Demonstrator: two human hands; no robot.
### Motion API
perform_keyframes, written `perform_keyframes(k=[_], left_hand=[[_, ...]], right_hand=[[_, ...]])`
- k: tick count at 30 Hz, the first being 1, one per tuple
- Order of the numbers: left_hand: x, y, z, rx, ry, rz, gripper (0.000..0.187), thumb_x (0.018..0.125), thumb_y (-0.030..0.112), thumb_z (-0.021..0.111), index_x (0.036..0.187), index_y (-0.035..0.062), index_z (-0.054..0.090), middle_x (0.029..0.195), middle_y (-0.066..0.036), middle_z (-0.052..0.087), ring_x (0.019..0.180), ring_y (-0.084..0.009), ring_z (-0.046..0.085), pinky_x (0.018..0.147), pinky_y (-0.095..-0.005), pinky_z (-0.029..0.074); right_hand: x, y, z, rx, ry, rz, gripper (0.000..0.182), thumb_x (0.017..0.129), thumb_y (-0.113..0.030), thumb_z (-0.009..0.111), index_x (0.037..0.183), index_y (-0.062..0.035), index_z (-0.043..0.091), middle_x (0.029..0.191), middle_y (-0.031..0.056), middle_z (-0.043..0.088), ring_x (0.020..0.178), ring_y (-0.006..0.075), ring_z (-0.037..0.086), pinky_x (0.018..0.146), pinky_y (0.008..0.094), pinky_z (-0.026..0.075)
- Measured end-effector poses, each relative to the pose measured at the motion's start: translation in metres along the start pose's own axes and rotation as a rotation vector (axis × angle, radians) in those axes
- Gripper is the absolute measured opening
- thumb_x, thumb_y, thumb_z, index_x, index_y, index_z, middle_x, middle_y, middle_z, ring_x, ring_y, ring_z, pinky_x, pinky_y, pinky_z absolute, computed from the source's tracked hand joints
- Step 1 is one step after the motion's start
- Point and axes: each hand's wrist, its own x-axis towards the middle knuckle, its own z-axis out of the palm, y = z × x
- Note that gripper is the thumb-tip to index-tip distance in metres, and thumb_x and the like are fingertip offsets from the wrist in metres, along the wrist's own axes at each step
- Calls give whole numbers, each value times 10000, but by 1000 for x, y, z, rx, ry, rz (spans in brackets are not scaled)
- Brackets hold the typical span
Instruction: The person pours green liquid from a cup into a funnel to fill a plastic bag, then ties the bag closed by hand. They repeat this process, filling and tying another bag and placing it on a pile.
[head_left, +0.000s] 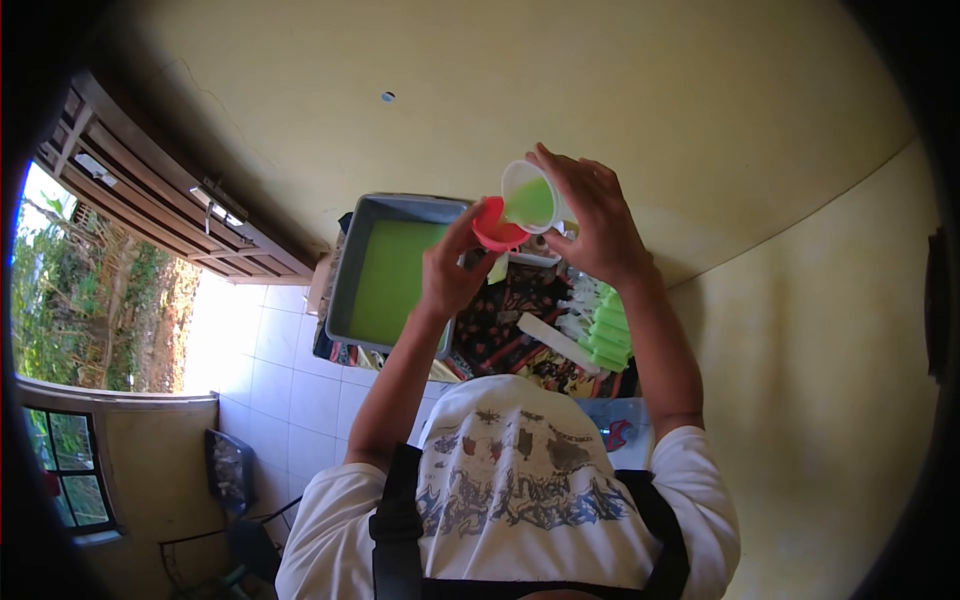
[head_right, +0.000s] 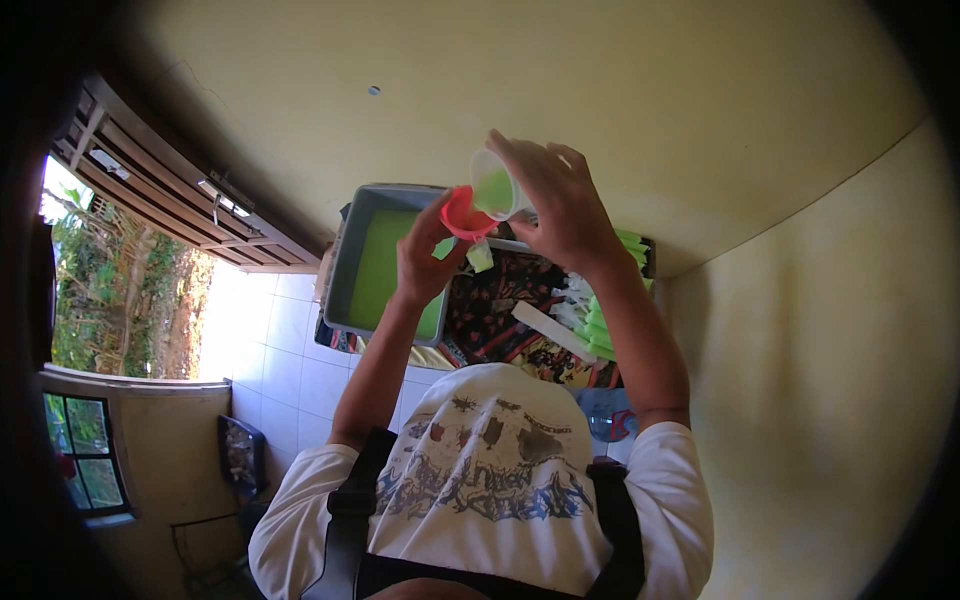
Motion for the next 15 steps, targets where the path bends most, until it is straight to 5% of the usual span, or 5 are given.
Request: perform_keyframes(k=[15], left_hand=[[8, 2, -1, -13, -33, 18, 737, 866, -114, 803, 1535, -8, 512, 1473, -194, 645, 1274, -264, 689, 1053, -390, 603]], right_hand=[[4, 0, -3, -27, -2, -17, 1052, 701, -52, 910, 1630, -161, 428, 1460, 119, 634, 1381, 281, 592, 1203, 518, 384]])
